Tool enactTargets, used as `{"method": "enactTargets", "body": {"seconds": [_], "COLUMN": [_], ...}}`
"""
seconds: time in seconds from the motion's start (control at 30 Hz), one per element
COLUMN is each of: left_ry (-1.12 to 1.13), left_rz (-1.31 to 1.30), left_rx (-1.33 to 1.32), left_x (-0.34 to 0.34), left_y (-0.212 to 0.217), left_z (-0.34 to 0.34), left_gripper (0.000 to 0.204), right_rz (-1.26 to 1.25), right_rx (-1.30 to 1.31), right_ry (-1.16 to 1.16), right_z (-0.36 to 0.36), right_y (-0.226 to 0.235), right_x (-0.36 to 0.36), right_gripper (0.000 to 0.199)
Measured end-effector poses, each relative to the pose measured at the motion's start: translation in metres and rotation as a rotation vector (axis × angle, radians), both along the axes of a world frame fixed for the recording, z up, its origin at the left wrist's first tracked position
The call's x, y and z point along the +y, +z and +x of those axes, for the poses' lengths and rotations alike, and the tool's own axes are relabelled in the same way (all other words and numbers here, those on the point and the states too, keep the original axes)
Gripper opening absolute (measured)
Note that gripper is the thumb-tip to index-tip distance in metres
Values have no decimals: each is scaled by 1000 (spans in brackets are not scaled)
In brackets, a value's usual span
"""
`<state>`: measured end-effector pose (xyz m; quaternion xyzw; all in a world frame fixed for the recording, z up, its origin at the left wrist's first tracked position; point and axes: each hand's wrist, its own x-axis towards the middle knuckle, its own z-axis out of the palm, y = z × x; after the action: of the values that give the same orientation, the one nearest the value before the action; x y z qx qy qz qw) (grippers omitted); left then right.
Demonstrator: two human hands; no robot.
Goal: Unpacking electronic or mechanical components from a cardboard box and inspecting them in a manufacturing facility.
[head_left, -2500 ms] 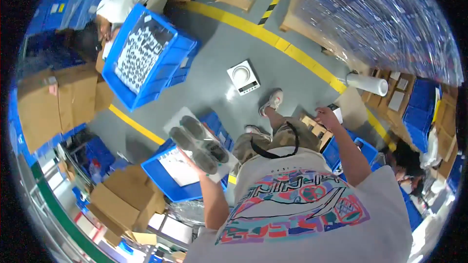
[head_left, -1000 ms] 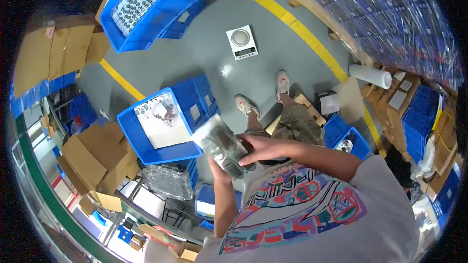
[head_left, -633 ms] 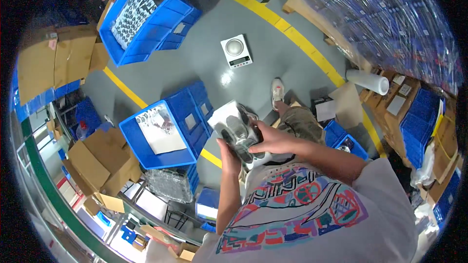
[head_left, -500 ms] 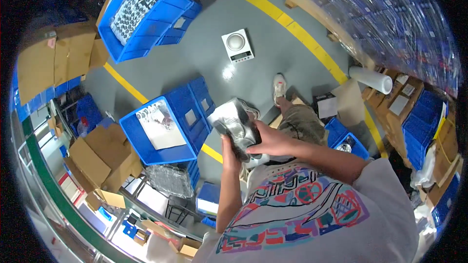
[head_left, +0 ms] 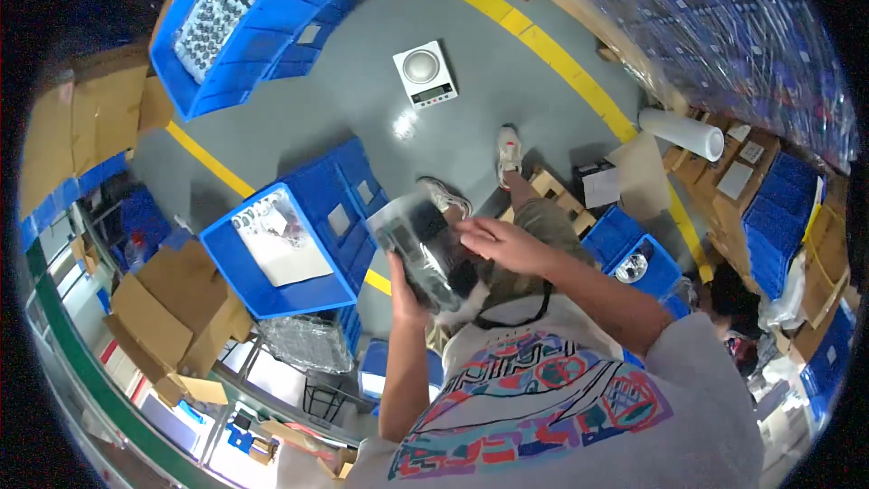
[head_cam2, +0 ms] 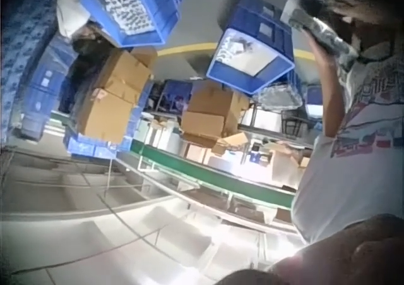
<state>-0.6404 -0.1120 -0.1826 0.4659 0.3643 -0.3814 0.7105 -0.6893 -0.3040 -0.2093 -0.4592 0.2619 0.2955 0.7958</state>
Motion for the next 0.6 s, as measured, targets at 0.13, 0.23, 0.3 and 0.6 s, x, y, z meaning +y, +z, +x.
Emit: {"method": "enactTargets", "body": {"seconds": [0.13,0.23,0.3,0.6], "left_ry": [52,83,118,67], "left_rz": [70,77,165,146], "left_rx": [60,80,147,153], "left_x": [26,46,38,46], "left_y": [-51,-110,-128,-286], "left_z": [-12,-28,-29,-24], "left_gripper": [59,59,61,64], "right_rz": [-426,-744,-816,-935], "right_rx": [20,-89,-110,-168], "right_ry": [230,384,544,589], "right_z": [-3,0,7,18], "right_y": [-90,-160,-197,-439], "right_x": [-1,-4,-8,-33], "right_gripper": [31,27,29,31]}}
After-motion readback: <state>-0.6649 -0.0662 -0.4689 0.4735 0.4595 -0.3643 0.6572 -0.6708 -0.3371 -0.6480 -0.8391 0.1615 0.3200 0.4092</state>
